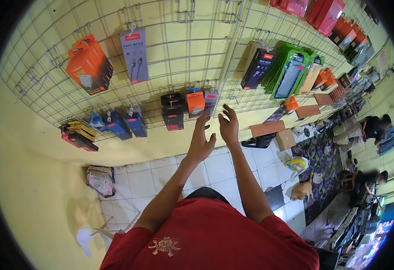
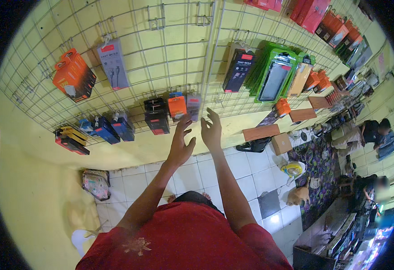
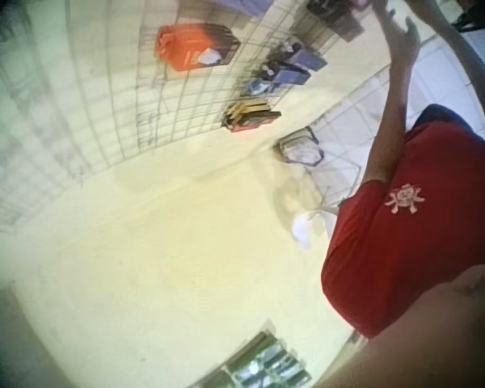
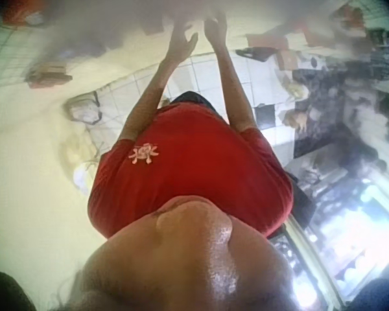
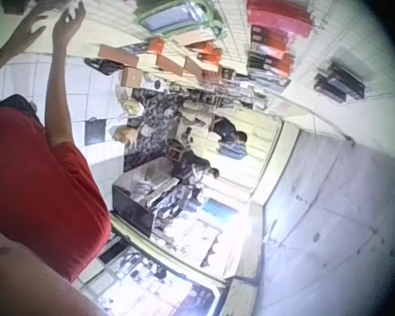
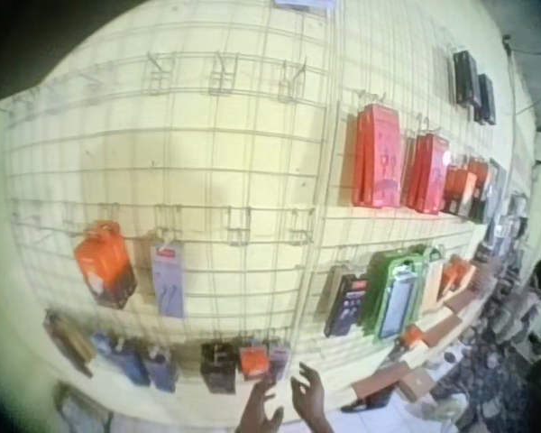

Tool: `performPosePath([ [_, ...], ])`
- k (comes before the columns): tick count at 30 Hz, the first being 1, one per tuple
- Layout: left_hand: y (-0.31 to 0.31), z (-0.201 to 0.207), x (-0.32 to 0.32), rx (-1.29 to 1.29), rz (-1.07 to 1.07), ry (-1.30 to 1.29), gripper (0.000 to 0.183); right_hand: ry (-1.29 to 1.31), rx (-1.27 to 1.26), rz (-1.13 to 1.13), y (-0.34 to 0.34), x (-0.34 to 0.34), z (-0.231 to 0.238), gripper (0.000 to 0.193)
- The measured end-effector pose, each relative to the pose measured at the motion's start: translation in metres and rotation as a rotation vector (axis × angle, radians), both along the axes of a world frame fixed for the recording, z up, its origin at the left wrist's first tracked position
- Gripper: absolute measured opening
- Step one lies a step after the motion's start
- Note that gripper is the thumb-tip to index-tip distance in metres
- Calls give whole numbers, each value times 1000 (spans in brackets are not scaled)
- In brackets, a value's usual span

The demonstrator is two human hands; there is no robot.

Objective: The person repeatedly picks up small packaged items from a wall grid, turns them over to inspect the back, and places them back on the hooks. The person handles multiple different packages one at a time, adjusting their positions on the display.

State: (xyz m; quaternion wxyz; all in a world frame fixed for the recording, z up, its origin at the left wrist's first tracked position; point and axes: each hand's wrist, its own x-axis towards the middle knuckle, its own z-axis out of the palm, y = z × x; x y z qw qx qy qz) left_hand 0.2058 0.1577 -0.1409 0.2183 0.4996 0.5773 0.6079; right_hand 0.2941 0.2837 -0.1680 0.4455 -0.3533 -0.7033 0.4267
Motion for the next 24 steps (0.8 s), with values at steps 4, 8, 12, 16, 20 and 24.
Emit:
performPosePath([
  [4,31,-16,9,-118,54,70,92,-71,-18,32,31,-20,-10,40],
  [8,47,-31,11,-284,171,171,91,-45,-3,53,47,-31,-27,38],
  [12,57,-61,11,-394,188,143,92,-56,35,68,53,-35,-37,39],
  [16,63,-69,10,-371,272,84,90,-52,2,136,50,-27,-32,40],
  [20,59,-70,21,-314,339,131,75,-36,1,237,54,-4,-25,41],
  [24,51,-67,30,-243,290,-9,53,-112,-99,337,49,22,6,43],
])
